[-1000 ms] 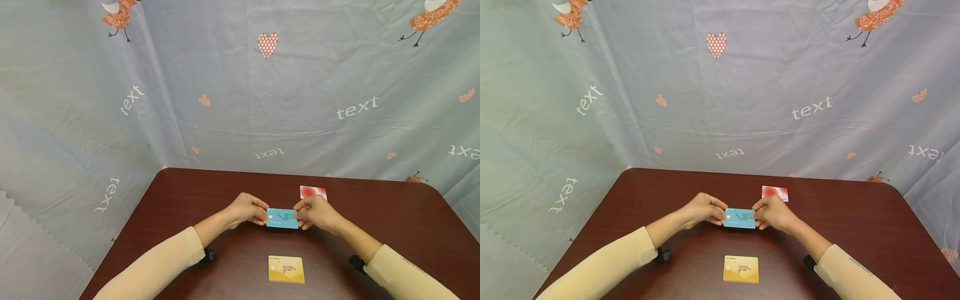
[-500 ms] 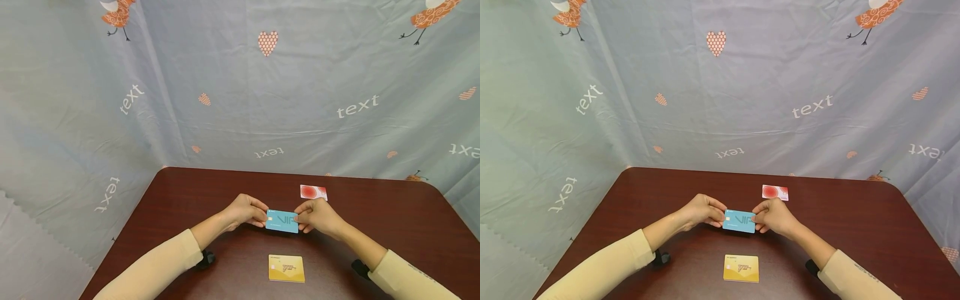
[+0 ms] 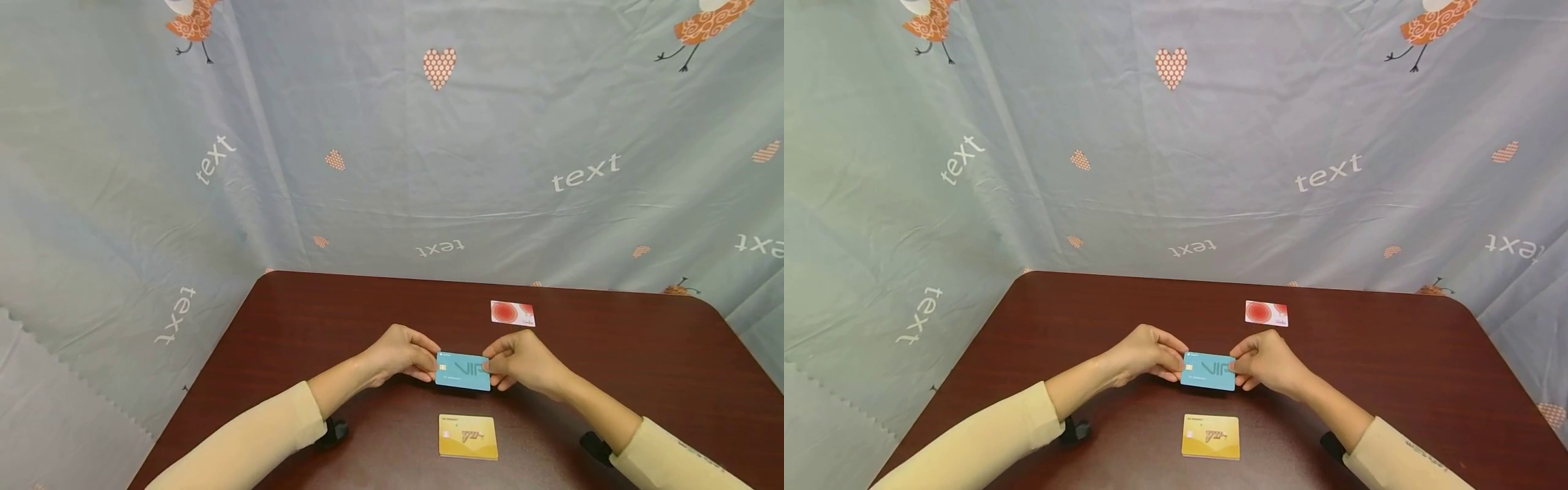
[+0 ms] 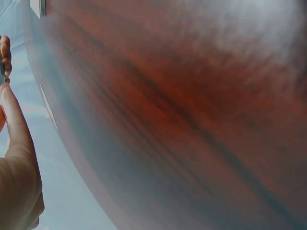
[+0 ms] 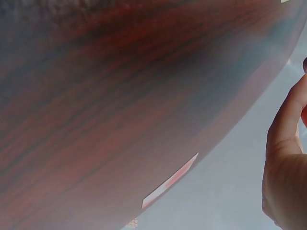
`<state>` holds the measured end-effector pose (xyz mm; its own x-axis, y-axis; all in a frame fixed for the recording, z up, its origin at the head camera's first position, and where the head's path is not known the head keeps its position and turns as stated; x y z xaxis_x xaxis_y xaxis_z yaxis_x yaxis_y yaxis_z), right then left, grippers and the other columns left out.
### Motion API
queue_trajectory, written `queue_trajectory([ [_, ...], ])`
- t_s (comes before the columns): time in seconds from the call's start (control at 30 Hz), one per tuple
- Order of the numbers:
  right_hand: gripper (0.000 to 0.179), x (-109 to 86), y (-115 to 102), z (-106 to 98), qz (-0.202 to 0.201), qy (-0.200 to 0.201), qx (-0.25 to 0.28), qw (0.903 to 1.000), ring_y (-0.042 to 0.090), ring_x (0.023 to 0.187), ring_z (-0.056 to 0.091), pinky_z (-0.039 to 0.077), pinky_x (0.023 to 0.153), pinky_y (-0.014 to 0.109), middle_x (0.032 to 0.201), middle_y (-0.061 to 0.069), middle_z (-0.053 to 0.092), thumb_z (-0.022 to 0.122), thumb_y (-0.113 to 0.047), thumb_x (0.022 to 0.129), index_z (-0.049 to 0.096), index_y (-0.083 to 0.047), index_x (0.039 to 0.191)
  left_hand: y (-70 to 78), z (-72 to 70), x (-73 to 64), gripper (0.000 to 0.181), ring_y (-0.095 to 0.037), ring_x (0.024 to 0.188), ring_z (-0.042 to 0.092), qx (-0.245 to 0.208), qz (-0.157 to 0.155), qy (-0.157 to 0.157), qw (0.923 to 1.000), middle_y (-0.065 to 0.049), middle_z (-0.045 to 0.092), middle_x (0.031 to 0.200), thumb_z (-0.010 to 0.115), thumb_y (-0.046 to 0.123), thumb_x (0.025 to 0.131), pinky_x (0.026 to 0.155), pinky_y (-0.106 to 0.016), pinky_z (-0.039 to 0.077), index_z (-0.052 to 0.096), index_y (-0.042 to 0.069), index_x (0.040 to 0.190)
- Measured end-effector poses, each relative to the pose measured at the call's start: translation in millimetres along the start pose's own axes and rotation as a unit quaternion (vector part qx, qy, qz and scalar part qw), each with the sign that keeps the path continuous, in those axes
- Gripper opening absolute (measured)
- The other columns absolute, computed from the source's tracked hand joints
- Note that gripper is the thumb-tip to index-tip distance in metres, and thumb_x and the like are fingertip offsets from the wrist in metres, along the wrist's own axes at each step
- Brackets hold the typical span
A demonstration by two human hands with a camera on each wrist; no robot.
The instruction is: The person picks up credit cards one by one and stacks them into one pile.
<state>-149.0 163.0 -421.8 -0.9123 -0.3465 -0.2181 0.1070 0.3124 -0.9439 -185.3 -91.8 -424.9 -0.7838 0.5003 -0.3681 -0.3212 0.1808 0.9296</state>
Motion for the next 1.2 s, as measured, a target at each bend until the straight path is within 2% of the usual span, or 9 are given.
queue_trajectory([
  [0.43,0.021,-12.3,6.1,6.4,0.006,-0.009,0.010,0.9999,0.022,0.064,0.069,0.064,0.061,0.037,0.076,0.013,0.071,0.078,-0.005,0.092,0.072,0.011,0.105,-5.1,12.1,-16.1,0.027,-0.021,0.065,0.073,-0.012,-0.009,-0.015,0.9998,-0.018,0.075,0.082,0.073,-0.016,0.082,0.067,-0.035,0.065,0.070,-0.009,0.108],
  [0.73,0.019,-22.9,11.0,11.9,0.014,-0.025,0.015,0.9995,0.021,0.064,0.069,0.063,0.059,0.034,0.077,0.012,0.071,0.078,-0.006,0.093,0.072,0.009,0.102,-9.0,20.3,-27.3,0.026,-0.023,0.066,0.075,0.008,-0.020,-0.020,0.9996,-0.016,0.075,0.081,0.072,-0.018,0.084,0.065,-0.035,0.065,0.071,-0.007,0.108],
  [1.2,0.014,-34.0,20.6,19.1,0.002,-0.056,0.015,0.9983,0.019,0.061,0.068,0.060,0.053,0.029,0.075,0.014,0.072,0.076,-0.004,0.093,0.073,0.008,0.098,-18.5,34.2,-34.5,0.024,-0.016,0.057,0.070,0.021,-0.025,-0.032,0.9989,-0.017,0.073,0.076,0.074,-0.018,0.083,0.057,-0.028,0.062,0.072,-0.006,0.104],
])
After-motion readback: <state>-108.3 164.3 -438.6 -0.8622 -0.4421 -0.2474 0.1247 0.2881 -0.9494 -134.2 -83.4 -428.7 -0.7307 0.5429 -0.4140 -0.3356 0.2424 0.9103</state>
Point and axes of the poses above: each hand's wrist, its own x-axis towards the middle knuckle, its own z-axis out of the palm, y = z × x, the point moved 2 cm from there along x, towards the middle knuckle
